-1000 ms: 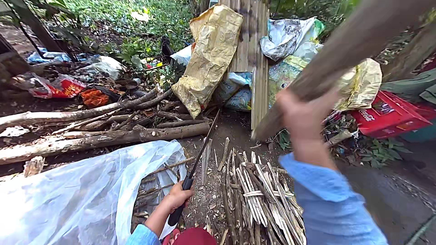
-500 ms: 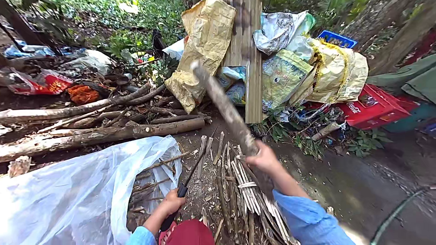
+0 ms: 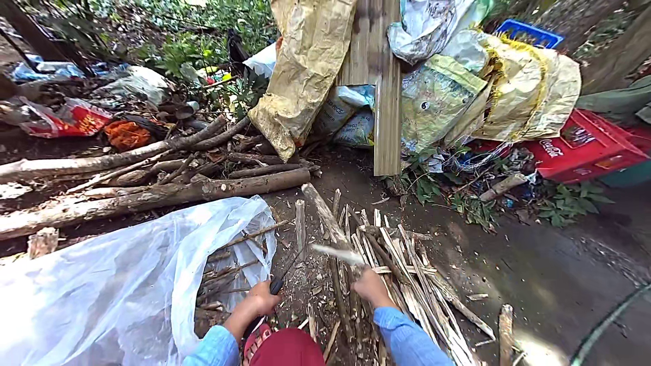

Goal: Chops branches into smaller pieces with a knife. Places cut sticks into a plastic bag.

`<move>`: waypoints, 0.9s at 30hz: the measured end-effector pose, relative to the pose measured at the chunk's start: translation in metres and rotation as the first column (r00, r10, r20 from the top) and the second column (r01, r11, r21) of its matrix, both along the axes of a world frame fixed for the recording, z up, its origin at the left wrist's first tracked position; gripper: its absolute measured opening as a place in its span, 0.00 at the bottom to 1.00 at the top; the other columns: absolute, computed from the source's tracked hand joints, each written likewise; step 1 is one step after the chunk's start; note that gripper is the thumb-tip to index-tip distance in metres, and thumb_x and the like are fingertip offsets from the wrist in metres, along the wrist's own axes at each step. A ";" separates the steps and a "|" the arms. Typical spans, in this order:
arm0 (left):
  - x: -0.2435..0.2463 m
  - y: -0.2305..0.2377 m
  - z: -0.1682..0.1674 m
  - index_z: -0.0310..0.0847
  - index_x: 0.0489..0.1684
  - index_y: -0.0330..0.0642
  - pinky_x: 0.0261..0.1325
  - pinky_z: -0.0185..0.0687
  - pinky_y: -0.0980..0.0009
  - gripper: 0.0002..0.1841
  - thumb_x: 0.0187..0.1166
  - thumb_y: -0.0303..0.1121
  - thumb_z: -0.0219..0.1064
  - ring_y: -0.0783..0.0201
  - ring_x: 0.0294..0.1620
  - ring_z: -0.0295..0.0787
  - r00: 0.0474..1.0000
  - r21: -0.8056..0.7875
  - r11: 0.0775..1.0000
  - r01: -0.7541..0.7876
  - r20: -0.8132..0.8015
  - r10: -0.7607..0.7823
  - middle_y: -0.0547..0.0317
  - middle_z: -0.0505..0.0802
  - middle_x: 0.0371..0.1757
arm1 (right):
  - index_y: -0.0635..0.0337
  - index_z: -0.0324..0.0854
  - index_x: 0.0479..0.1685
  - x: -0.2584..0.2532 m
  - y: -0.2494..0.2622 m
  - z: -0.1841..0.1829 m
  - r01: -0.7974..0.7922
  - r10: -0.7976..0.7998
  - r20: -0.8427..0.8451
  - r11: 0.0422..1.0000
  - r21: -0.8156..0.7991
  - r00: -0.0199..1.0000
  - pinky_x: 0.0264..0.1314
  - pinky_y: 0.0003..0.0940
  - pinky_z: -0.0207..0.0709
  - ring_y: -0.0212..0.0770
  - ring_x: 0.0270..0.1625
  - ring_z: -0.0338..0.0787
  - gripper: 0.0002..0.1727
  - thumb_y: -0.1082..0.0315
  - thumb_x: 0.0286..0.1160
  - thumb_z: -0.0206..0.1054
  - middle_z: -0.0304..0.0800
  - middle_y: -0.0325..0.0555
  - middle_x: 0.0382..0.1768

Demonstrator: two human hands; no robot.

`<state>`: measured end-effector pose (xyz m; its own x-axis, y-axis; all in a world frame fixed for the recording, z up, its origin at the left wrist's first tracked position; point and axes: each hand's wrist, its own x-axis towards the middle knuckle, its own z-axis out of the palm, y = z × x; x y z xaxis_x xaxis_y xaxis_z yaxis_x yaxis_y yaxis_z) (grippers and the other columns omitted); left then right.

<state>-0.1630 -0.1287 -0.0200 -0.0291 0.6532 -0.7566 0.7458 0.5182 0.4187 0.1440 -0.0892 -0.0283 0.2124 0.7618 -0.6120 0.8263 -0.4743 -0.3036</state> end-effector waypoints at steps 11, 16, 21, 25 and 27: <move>0.004 -0.039 -0.129 0.77 0.72 0.30 0.74 0.76 0.41 0.30 0.74 0.40 0.76 0.40 0.68 0.86 0.987 -0.080 0.992 0.101 0.132 -0.089 0.32 0.88 0.64 | 0.65 0.73 0.80 -0.016 -0.107 -0.134 0.294 -0.294 -0.007 0.955 0.027 0.956 0.75 0.66 0.73 0.68 0.76 0.80 0.41 0.57 0.65 0.79 0.79 0.68 0.75; 0.015 -0.032 -0.109 0.70 0.78 0.28 0.79 0.70 0.40 0.33 0.82 0.45 0.71 0.37 0.73 0.82 0.962 -0.107 0.978 0.181 0.227 -0.153 0.28 0.84 0.69 | 0.72 0.73 0.78 -0.078 -0.088 -0.123 0.328 -0.292 -0.547 0.944 -0.034 0.784 0.75 0.59 0.73 0.63 0.71 0.84 0.31 0.53 0.90 0.60 0.83 0.71 0.68; 0.011 -0.018 -0.103 0.70 0.81 0.29 0.84 0.63 0.39 0.27 0.94 0.43 0.54 0.36 0.80 0.75 0.908 -0.072 0.969 0.237 0.370 -0.194 0.27 0.80 0.77 | 0.68 0.67 0.78 -0.138 -0.088 -0.115 0.405 -0.600 -0.734 0.786 -0.466 0.319 0.47 0.47 0.84 0.50 0.45 0.89 0.23 0.61 0.94 0.53 0.85 0.63 0.54; -0.017 0.014 -0.101 0.78 0.74 0.31 0.85 0.65 0.42 0.21 0.88 0.33 0.60 0.38 0.82 0.73 1.000 0.172 0.985 0.014 0.017 -0.017 0.32 0.79 0.79 | 0.68 0.67 0.80 -0.125 -0.089 -0.133 0.506 -0.632 -0.653 0.758 -0.411 0.416 0.55 0.53 0.83 0.56 0.55 0.88 0.25 0.71 0.86 0.63 0.84 0.68 0.60; -0.043 0.022 -0.109 0.68 0.86 0.41 0.88 0.57 0.37 0.31 0.79 0.28 0.65 0.36 0.90 0.61 0.972 0.167 0.986 0.028 -0.235 0.013 0.36 0.68 0.89 | 0.69 0.71 0.75 -0.110 -0.096 -0.147 0.505 -0.608 -0.638 0.780 -0.369 0.473 0.56 0.51 0.82 0.54 0.53 0.88 0.23 0.69 0.86 0.64 0.86 0.66 0.56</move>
